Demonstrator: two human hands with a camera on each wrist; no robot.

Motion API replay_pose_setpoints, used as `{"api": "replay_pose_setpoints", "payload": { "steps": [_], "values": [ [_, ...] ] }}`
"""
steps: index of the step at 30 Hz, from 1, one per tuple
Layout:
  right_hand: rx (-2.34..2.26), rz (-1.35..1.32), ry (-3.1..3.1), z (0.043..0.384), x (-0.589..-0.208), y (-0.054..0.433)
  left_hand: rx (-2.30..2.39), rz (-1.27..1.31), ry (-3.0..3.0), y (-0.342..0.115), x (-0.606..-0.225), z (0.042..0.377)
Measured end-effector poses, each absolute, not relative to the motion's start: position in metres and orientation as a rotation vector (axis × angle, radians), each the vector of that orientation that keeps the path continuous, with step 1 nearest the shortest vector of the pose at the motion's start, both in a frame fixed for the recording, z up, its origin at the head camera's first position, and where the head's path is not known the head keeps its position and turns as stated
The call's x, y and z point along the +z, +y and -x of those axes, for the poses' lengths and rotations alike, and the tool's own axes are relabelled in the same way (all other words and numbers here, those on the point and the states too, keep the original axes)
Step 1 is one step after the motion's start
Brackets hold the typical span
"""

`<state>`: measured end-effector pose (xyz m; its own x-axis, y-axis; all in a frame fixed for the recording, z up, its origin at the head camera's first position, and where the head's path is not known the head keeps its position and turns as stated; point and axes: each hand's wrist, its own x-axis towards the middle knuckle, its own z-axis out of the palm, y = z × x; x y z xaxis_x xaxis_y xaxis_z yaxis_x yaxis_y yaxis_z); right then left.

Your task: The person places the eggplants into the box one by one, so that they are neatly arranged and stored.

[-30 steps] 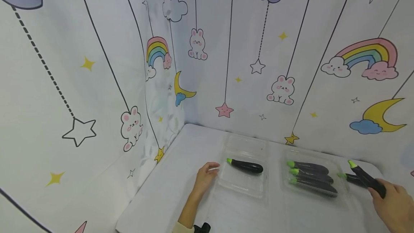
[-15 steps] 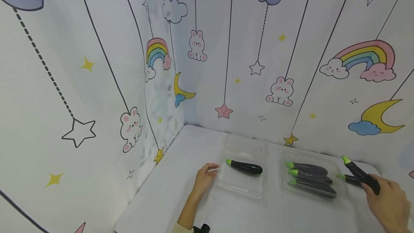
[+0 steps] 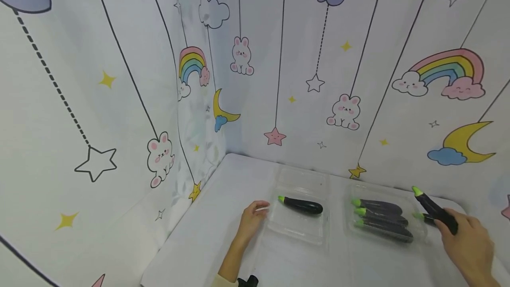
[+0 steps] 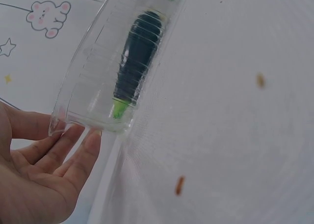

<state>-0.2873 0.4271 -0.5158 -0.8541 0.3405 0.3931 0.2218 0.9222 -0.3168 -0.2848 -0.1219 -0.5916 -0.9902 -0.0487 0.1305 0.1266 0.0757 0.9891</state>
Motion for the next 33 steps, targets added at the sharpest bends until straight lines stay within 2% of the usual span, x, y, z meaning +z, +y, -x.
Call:
{"api": "replay_pose_setpoints", "payload": {
  "steps": [13, 19, 33],
  "values": [
    [0.464, 0.310, -2.602, 0.284, -0.510, 0.409, -2.046, 0.081, -2.208, -0.120, -0.589, 0.283],
    [0.512, 0.187, -2.568, 0.288, -0.504, 0.402, -2.053, 0.068, -2.202, -0.122, -0.588, 0.283],
    [0.563, 0.077, -2.497, 0.288, -0.499, 0.363, -2.071, 0.069, -2.196, -0.122, -0.588, 0.283]
  ]
}}
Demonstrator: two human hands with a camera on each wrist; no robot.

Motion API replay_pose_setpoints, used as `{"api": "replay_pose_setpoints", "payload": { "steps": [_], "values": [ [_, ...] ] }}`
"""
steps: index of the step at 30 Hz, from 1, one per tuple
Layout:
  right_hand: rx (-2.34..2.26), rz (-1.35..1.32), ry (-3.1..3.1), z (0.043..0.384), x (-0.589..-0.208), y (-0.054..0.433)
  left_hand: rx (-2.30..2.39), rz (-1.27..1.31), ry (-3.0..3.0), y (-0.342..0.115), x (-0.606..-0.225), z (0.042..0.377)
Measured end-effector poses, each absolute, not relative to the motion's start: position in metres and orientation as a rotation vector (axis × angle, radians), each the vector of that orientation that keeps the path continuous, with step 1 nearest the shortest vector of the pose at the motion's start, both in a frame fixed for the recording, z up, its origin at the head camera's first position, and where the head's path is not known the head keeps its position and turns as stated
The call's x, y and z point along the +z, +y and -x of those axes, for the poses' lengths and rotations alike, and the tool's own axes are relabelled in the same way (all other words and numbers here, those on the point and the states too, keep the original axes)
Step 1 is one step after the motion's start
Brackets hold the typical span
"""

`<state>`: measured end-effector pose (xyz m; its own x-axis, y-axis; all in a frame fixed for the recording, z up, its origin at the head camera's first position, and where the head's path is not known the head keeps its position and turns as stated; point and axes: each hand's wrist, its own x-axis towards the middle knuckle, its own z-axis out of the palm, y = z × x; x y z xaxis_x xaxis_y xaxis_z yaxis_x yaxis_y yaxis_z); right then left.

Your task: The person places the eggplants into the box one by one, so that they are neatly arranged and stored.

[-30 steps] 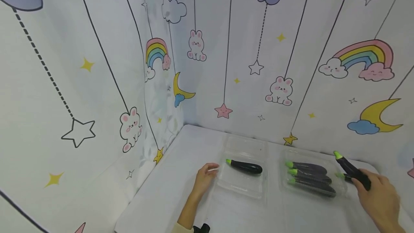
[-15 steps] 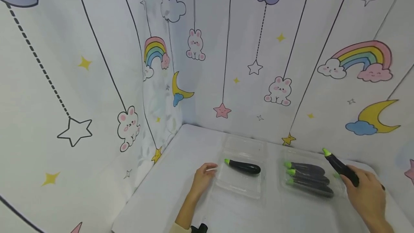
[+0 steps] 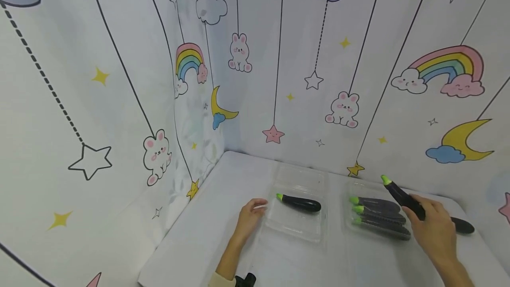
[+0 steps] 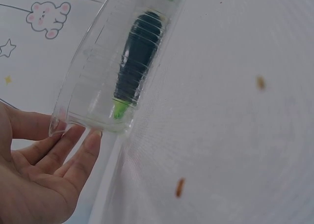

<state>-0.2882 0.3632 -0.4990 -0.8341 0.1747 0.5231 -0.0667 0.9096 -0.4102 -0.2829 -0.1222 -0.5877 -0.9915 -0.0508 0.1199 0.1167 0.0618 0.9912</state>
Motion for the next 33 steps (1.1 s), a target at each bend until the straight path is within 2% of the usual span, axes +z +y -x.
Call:
{"api": "replay_pose_setpoints", "payload": {
  "steps": [33],
  "values": [
    [0.685, -0.249, -2.335, 0.285, -0.506, 0.290, -2.031, 0.070, -2.243, -0.122, -0.589, 0.284]
  ]
}}
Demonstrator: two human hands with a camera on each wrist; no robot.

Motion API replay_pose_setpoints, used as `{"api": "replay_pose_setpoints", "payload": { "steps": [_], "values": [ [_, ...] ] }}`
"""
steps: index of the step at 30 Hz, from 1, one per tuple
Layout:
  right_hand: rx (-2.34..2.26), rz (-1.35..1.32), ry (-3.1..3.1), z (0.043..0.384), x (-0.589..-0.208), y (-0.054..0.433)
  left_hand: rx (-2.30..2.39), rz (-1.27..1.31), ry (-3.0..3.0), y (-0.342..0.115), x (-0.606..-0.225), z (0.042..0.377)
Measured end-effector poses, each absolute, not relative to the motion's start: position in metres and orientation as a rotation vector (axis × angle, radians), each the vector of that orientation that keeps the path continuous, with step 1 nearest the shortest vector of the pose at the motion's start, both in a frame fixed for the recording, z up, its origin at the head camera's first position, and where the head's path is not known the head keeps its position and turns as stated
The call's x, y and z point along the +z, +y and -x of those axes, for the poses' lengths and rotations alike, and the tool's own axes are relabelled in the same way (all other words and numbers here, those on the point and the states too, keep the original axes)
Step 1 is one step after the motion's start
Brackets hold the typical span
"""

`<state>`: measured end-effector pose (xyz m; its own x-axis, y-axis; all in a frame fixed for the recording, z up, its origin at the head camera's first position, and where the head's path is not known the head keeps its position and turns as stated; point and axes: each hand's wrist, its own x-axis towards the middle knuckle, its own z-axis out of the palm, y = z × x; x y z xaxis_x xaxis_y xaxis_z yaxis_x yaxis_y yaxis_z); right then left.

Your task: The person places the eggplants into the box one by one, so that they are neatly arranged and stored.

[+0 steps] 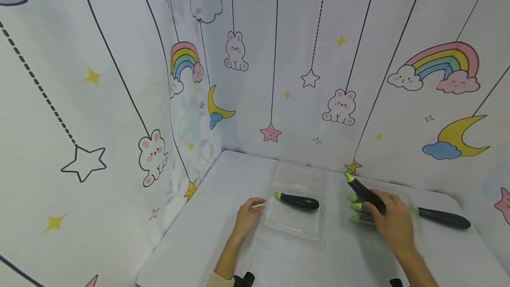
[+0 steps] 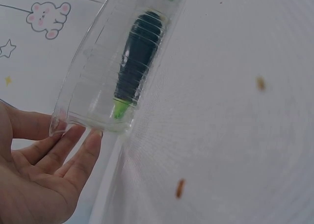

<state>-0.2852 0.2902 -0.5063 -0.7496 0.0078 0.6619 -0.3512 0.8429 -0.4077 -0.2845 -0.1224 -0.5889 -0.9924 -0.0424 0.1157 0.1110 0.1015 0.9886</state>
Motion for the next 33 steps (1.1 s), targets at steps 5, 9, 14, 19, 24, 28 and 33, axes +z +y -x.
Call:
{"api": "replay_pose_setpoints", "payload": {
  "steps": [5, 9, 14, 19, 24, 28, 33],
  "values": [
    [0.687, -0.258, -2.332, 0.287, -0.506, 0.281, -2.040, 0.070, -2.239, -0.122, -0.587, 0.285],
    [0.674, -0.290, -2.347, 0.288, -0.505, 0.275, -2.063, 0.066, -2.229, -0.122, -0.585, 0.284],
    [0.680, -0.329, -2.396, 0.286, -0.503, 0.266, -2.052, 0.082, -2.218, -0.122, -0.585, 0.283],
    [0.688, -0.351, -2.412, 0.285, -0.502, 0.257, -2.060, 0.088, -2.209, -0.122, -0.587, 0.284],
    [0.684, -0.369, -2.427, 0.286, -0.502, 0.248, -2.073, 0.070, -2.213, -0.122, -0.587, 0.284],
    [0.678, -0.365, -2.469, 0.288, -0.502, 0.239, -2.080, 0.071, -2.215, -0.122, -0.589, 0.285],
    [0.683, -0.373, -2.516, 0.289, -0.503, 0.227, -2.064, 0.089, -2.219, -0.123, -0.589, 0.286]
  ]
}}
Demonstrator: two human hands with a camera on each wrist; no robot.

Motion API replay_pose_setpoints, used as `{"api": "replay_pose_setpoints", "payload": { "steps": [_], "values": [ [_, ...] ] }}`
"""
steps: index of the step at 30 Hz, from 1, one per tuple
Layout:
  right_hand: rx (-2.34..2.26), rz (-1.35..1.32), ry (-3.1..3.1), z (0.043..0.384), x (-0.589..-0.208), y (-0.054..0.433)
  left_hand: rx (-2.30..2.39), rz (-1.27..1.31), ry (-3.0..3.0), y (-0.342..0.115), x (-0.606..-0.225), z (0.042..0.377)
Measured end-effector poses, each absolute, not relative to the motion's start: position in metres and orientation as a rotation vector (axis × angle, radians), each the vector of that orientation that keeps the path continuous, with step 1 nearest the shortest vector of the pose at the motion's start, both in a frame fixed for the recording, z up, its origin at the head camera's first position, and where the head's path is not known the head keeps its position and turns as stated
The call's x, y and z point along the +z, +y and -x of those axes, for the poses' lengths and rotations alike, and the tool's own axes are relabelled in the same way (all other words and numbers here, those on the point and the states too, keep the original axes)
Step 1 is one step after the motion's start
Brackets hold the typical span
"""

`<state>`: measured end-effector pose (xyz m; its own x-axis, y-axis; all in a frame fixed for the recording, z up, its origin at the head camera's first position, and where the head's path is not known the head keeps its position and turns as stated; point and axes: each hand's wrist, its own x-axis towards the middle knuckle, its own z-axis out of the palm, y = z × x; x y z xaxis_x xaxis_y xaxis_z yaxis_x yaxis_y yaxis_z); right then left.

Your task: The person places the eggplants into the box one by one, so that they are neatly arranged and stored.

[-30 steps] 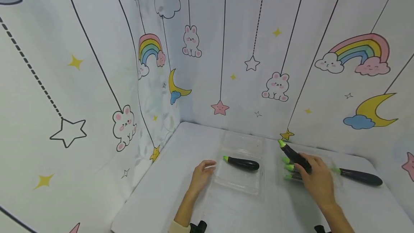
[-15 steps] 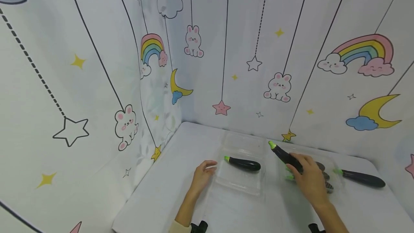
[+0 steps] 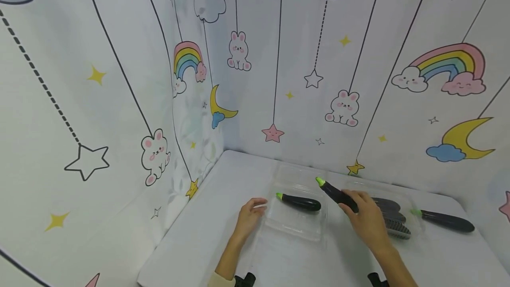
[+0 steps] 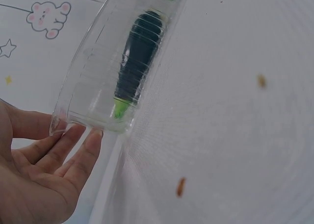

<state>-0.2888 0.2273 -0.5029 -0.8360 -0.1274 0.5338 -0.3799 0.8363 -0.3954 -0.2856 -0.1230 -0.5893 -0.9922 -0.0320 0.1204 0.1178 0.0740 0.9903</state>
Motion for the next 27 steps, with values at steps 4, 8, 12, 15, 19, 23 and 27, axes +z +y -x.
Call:
{"api": "replay_pose_setpoints", "payload": {
  "steps": [4, 8, 12, 15, 19, 23, 27],
  "values": [
    [0.691, -0.435, -2.481, 0.290, -0.506, 0.219, -2.053, 0.092, -2.214, -0.123, -0.589, 0.286],
    [0.697, -0.474, -2.468, 0.291, -0.512, 0.213, -2.051, 0.094, -2.205, -0.122, -0.589, 0.286],
    [0.698, -0.499, -2.463, 0.292, -0.514, 0.206, -2.046, 0.091, -2.192, -0.121, -0.589, 0.286],
    [0.701, -0.525, -2.454, 0.292, -0.513, 0.200, -2.054, 0.099, -2.173, -0.121, -0.588, 0.285],
    [0.718, -0.534, -2.484, 0.295, -0.515, 0.195, -2.046, 0.120, -2.207, -0.122, -0.589, 0.284],
    [0.711, -0.556, -2.513, 0.297, -0.519, 0.189, -2.042, 0.139, -2.237, -0.124, -0.589, 0.283],
    [0.707, -0.589, -2.498, 0.299, -0.521, 0.184, -2.042, 0.138, -2.233, -0.124, -0.589, 0.283]
  ]
}}
